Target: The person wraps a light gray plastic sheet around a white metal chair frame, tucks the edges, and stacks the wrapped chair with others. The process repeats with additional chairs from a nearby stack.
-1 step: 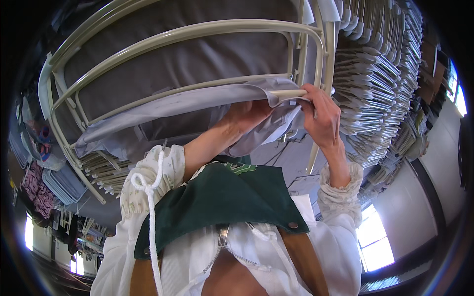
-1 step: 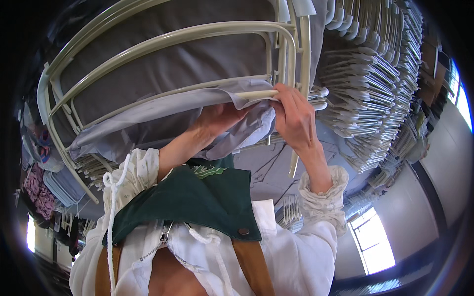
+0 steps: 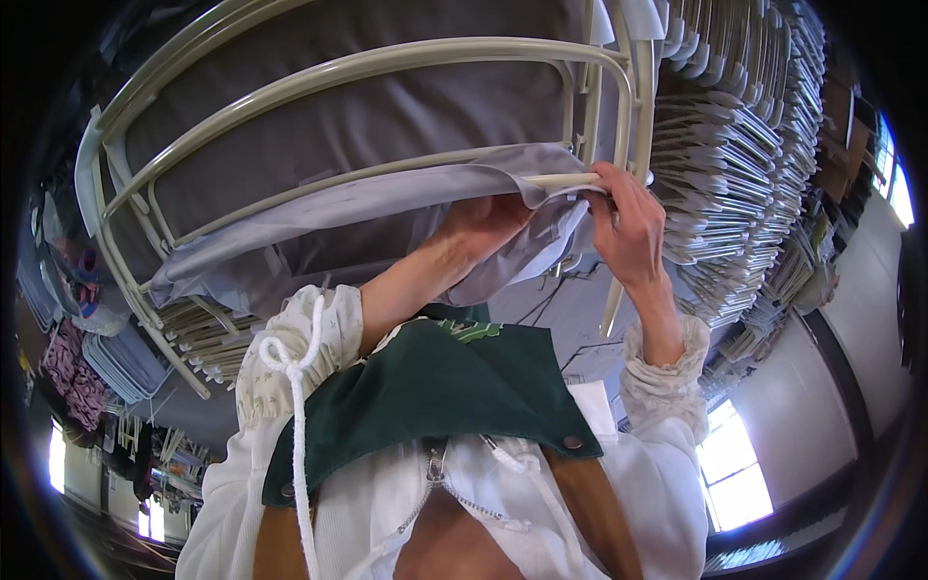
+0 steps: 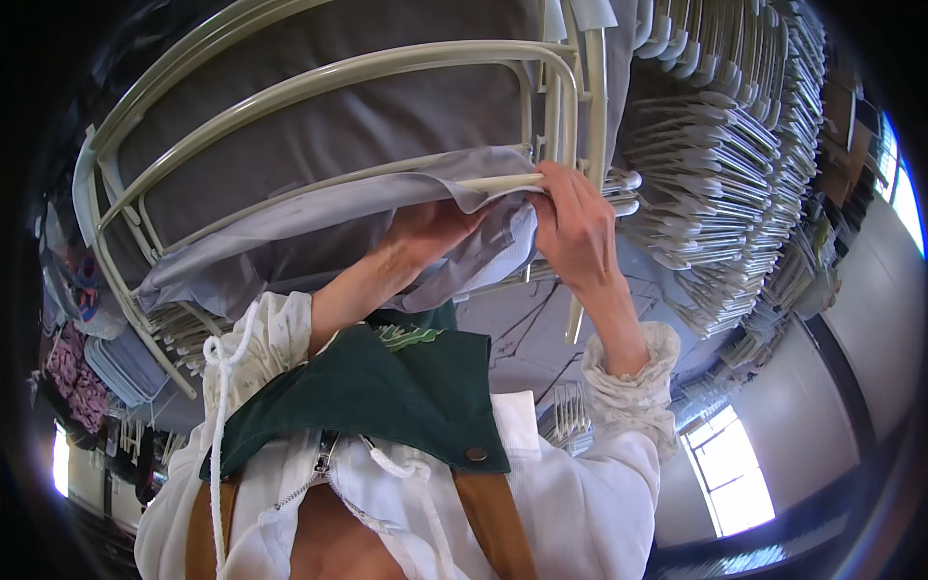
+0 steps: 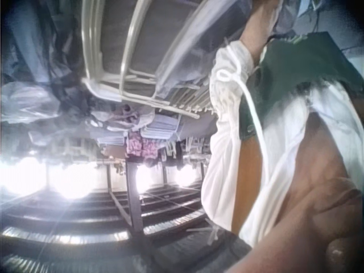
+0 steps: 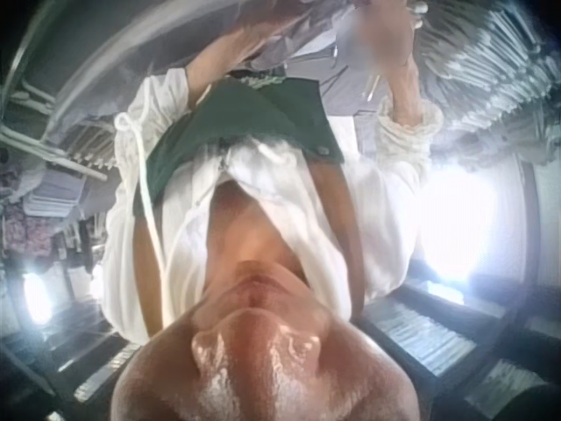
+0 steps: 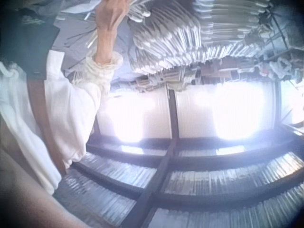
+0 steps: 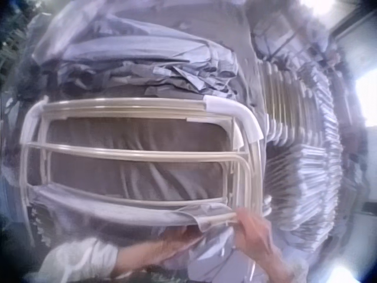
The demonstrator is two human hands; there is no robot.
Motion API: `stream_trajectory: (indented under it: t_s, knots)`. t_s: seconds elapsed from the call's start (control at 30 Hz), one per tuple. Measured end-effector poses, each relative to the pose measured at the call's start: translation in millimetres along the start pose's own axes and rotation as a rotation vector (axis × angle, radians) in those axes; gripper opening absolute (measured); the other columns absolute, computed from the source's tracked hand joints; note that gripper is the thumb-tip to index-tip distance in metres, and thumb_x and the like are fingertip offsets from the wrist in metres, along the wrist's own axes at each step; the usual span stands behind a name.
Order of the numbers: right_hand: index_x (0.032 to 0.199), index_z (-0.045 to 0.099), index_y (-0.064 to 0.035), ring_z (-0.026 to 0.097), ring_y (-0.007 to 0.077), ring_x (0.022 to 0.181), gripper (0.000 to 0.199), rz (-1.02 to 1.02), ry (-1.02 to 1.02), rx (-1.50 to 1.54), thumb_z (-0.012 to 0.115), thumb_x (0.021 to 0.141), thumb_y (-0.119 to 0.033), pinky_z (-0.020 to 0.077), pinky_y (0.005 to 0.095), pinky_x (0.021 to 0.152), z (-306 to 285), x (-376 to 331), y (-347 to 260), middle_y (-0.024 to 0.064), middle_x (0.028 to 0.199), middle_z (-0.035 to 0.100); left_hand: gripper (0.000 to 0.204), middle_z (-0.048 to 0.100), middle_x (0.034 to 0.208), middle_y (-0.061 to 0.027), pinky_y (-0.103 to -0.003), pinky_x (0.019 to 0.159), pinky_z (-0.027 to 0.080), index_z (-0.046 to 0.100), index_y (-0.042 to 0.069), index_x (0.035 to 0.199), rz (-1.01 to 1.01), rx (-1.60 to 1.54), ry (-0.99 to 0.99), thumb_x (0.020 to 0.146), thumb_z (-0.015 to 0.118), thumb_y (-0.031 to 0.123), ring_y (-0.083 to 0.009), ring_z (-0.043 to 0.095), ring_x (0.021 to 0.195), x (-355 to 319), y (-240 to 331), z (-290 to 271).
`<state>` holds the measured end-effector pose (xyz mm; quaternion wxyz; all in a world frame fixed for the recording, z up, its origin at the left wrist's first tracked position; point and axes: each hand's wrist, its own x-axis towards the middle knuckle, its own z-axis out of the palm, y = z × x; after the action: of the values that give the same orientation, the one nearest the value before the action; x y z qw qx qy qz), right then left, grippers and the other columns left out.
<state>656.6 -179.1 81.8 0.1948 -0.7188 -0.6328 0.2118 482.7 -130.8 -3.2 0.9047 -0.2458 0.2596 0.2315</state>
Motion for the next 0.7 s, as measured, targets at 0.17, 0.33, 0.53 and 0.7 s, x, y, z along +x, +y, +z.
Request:
stream_trajectory:
  t_s: [0.17, 0.33, 0.53, 0.7]
  knots:
    - [0.100, 0.062, 0.0015, 0.065, 0.0331, 0.075, 0.019, 0.060, -0.012, -0.057, 0.066, 0.081, 0.005, 0.0509, 0.0362, 0.066, 9, 7, 4, 0.0161, 0.087, 0.066, 0.018, 0.063, 0.116, -0.0123, -0.039, 0.098, 0.051, 0.060, 0.001, 0.112, 0.073, 0.074, 0.210, 0.096, 0.058, 0.010, -0.0234, 0.061, 0.105, 9, 6, -14]
    - [0.097, 0.061, 0.0016, 0.065, 0.0378, 0.082, 0.019, -0.034, -0.039, 0.036, 0.068, 0.080, 0.003, 0.0523, 0.0416, 0.069, 4, 3, 13, 0.0173, 0.090, 0.066, 0.032, 0.057, 0.127, -0.0156, -0.045, 0.114, 0.037, 0.056, 0.002, 0.124, -0.203, 0.105, -0.245, 0.098, 0.056, 0.020, -0.0303, 0.052, 0.124, 26, 10, -28]
    - [0.089, 0.059, 0.0029, 0.065, 0.0375, 0.083, 0.016, -0.147, -0.026, -0.017, 0.069, 0.076, 0.004, 0.0532, 0.0410, 0.070, -16, 20, 13, 0.0168, 0.094, 0.067, 0.031, 0.056, 0.126, -0.0166, -0.046, 0.112, 0.040, 0.054, 0.000, 0.121, -0.171, -0.224, -0.092, 0.101, 0.047, 0.023, -0.0315, 0.054, 0.119, 31, -7, 17]
    - [0.087, 0.057, 0.0018, 0.066, 0.0350, 0.081, 0.019, -0.230, -0.073, -0.027, 0.069, 0.072, 0.007, 0.0531, 0.0372, 0.071, -30, 8, -4, 0.0159, 0.097, 0.068, 0.036, 0.053, 0.131, -0.0154, -0.048, 0.115, 0.035, 0.052, 0.002, 0.127, -0.086, -0.153, -0.066, 0.096, 0.058, 0.021, -0.0313, 0.049, 0.126, 1, -9, 0]
